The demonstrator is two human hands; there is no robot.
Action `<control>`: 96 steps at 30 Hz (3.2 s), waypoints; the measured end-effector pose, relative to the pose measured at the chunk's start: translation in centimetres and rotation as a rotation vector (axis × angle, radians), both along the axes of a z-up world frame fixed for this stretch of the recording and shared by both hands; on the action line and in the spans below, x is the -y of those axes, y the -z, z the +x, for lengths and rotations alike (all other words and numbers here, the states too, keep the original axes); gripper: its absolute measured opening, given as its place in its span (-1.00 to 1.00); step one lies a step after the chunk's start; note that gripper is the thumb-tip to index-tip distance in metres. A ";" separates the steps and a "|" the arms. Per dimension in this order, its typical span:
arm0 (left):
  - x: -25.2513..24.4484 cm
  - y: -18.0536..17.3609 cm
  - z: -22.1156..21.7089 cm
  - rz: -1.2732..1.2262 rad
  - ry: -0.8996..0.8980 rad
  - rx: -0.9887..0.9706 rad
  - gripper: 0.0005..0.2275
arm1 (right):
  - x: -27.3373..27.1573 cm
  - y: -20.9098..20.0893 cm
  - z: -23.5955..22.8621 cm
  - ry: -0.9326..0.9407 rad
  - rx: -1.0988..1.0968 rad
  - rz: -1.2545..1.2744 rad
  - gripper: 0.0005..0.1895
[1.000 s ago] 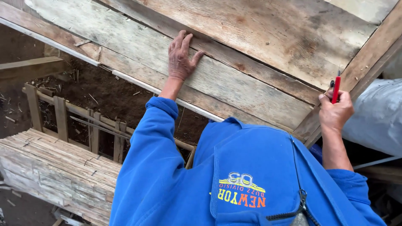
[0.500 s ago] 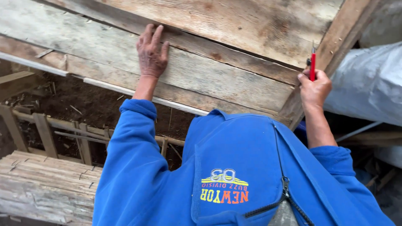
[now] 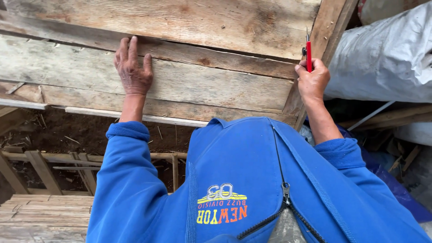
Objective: Cutting and fitting thin wood strips into a wooden frame using a utility knife.
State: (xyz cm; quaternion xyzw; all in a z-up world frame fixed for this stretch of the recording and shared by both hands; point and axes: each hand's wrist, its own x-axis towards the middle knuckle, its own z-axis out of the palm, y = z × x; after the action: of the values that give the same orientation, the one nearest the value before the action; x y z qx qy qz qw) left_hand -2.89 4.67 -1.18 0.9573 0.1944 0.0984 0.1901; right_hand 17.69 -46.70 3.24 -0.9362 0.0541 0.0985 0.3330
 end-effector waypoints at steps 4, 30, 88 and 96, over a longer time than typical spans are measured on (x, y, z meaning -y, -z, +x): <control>0.1 0.1 0.0 0.021 -0.006 0.020 -0.51 | 0.3 0.1 0.6 -0.051 0.095 -0.011 -0.76; -0.7 0.5 -0.3 0.041 0.039 -0.066 -0.51 | 0.5 0.3 0.2 -0.125 0.134 -0.020 -0.87; 3.1 1.6 24.8 0.173 0.290 0.043 -0.36 | -6.3 0.6 16.0 -0.702 0.461 -0.254 -0.81; 3.3 1.3 24.3 0.181 0.282 0.052 -0.38 | -6.0 1.1 15.7 -0.731 0.477 -0.285 -0.80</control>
State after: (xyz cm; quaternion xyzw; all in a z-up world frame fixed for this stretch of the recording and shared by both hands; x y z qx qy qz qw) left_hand 21.43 1.39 -2.49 0.9855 0.0434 0.1125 0.1198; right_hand 33.41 -40.70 2.18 -0.9269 -0.3447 -0.0172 0.1475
